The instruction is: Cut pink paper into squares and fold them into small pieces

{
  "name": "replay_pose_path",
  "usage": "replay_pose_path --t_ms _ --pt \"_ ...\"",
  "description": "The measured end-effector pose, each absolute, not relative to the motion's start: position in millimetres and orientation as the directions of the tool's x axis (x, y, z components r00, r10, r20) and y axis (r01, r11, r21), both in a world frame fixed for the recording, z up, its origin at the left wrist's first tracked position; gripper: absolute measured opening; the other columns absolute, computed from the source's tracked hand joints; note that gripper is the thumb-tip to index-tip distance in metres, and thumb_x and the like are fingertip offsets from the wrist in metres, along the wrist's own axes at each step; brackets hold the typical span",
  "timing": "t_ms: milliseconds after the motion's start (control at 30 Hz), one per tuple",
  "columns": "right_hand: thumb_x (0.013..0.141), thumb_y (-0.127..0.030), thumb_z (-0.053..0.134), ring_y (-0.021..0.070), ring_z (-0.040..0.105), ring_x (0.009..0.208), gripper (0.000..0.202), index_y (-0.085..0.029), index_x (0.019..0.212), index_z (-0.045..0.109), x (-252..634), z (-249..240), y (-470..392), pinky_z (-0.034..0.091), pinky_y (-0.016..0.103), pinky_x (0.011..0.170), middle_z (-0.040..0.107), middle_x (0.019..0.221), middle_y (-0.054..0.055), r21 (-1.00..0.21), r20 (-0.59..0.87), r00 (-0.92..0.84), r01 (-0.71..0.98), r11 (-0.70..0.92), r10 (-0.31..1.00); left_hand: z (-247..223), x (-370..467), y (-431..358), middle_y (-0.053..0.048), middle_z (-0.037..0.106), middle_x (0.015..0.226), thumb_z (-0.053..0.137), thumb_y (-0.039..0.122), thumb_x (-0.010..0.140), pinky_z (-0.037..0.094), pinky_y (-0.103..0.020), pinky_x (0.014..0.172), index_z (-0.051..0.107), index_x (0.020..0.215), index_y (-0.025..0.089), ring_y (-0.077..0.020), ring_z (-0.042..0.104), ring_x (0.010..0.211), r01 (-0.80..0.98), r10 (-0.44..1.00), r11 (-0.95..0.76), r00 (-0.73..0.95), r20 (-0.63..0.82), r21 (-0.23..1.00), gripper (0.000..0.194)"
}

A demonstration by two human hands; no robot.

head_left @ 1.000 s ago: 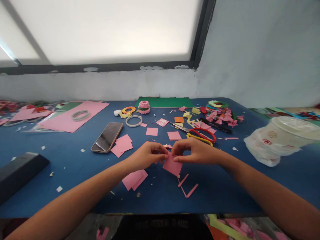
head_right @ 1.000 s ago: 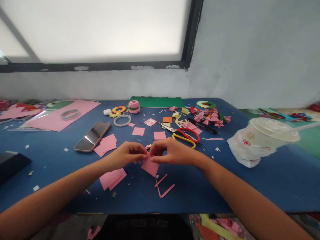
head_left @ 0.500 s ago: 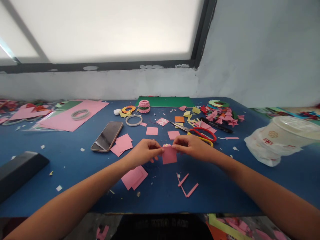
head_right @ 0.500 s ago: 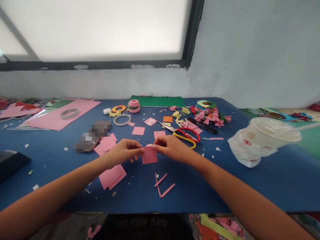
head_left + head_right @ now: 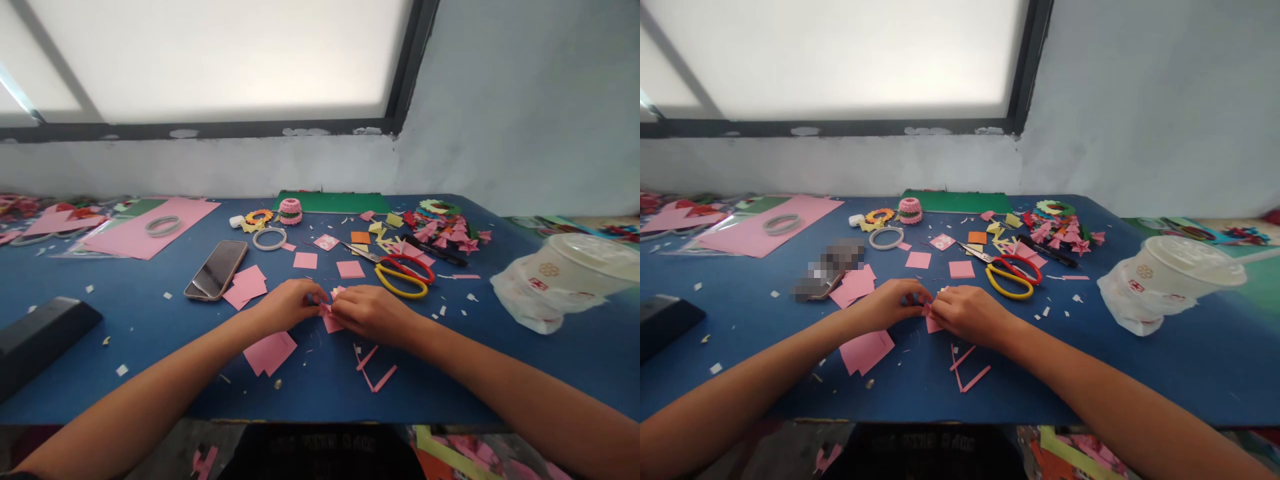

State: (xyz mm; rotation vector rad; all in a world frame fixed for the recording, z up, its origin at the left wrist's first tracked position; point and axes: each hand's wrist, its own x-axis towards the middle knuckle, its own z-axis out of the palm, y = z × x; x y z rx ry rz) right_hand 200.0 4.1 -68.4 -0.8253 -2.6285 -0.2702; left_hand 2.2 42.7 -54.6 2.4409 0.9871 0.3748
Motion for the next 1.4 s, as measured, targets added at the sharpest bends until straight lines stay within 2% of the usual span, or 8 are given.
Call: replay_pose_path --t_ms 267,433,567,767,967,1133,1267,1400 --pt "0.092 -0.023 0.04 0.0119 0.055 0.066 0.027 -0.015 0.073 0.057 197.7 -69.4 3.1 0.041 0.024 0.063 0.06 0.07 0.002 0.176 0.406 -0.839 0.461 0.87 0.363 -48.0 -3.4 50.6 -0.003 0.062 0.085 0.054 0.012 0.082 0.042 -0.021 0.068 0.067 0.085 0.016 -0.0118 0.057 0.074 0.447 0.549 -0.766 0.828 0.109 0.463 0.014" --pt "0.092 -0.022 0.041 0.0125 0.056 0.065 0.025 -0.015 0.075 0.058 190.6 -74.4 -1.3 0.043 0.024 0.061 0.061 0.071 0.003 0.174 0.435 -0.82 0.481 0.86 0.371 -44.6 -3.4 51.1 -0.003 0.063 0.083 0.054 0.013 0.082 0.043 -0.022 0.069 0.066 0.083 0.015 -0.012 0.057 0.074 0.429 0.522 -0.782 0.848 0.098 0.453 0.012" --pt "0.091 -0.022 0.041 0.0144 0.059 0.073 0.025 -0.014 0.079 0.061 191.3 -76.3 -2.0 0.047 0.026 0.067 0.063 0.078 0.006 0.089 0.419 -0.822 0.461 0.883 0.387 -41.7 -2.8 50.5 -0.004 0.063 0.084 0.054 0.012 0.082 0.044 -0.023 0.071 0.066 0.082 0.014 -0.0124 0.058 0.076 0.429 0.524 -0.767 0.848 0.08 0.477 0.013" --pt "0.089 -0.02 0.045 0.0152 0.06 0.085 0.02 -0.013 0.089 0.064 198.1 -70.1 -0.5 0.049 0.027 0.077 0.063 0.094 0.009 -0.124 0.369 -0.845 0.368 0.921 0.387 -41.5 -2.9 50.9 -0.004 0.063 0.084 0.053 0.012 0.081 0.044 -0.022 0.071 0.067 0.082 0.016 -0.0118 0.058 0.074 0.45 0.544 -0.747 0.837 0.059 0.489 0.015" --pt "0.086 -0.014 0.046 0.0165 0.059 0.088 0.02 -0.014 0.091 0.065 196.7 -68.3 -2.8 0.049 0.029 0.08 0.063 0.097 0.01 -0.211 0.345 -0.847 0.35 0.913 0.404 -39.7 -4.7 50.6 -0.004 0.062 0.085 0.05 0.011 0.082 0.042 -0.022 0.071 0.067 0.083 0.015 -0.012 0.057 0.076 0.46 0.545 -0.752 0.837 0.054 0.473 0.017" --pt "0.086 -0.014 0.045 0.0163 0.058 0.09 0.021 -0.015 0.093 0.064 203.4 -69.2 2.1 0.048 0.029 0.081 0.061 0.101 0.009 -0.301 0.296 -0.828 0.392 0.869 0.476 -32.7 -10.4 47.4 -0.003 0.06 0.086 0.059 0.018 0.077 0.04 -0.023 0.066 0.065 0.089 0.018 -0.014 0.055 0.075 0.531 0.571 -0.752 0.821 -0.016 0.39 0.013" --pt "0.085 -0.01 0.043 0.0159 0.058 0.095 0.025 -0.017 0.102 0.061 215.7 -68.4 14.5 0.047 0.029 0.083 0.061 0.104 0.008 -0.366 0.286 -0.789 0.434 0.823 0.543 -36.4 -10.0 46.3 -0.003 0.06 0.088 0.059 0.028 0.078 0.04 -0.024 0.065 0.062 0.095 0.019 -0.0153 0.055 0.076 0.557 0.613 -0.737 0.789 0.032 0.383 0.019" --pt "0.082 -0.014 0.05 0.0151 0.06 0.085 0.024 -0.017 0.103 0.06 214.2 -65.5 18.9 0.048 0.028 0.077 0.064 0.095 0.006 -0.491 0.262 -0.715 0.479 0.727 0.648 -45.4 -1.9 47.6 -0.003 0.063 0.085 0.054 0.018 0.079 0.04 -0.024 0.065 0.063 0.09 0.018 -0.0149 0.055 0.075 0.547 0.616 -0.743 0.785 0.072 0.385 0.015"
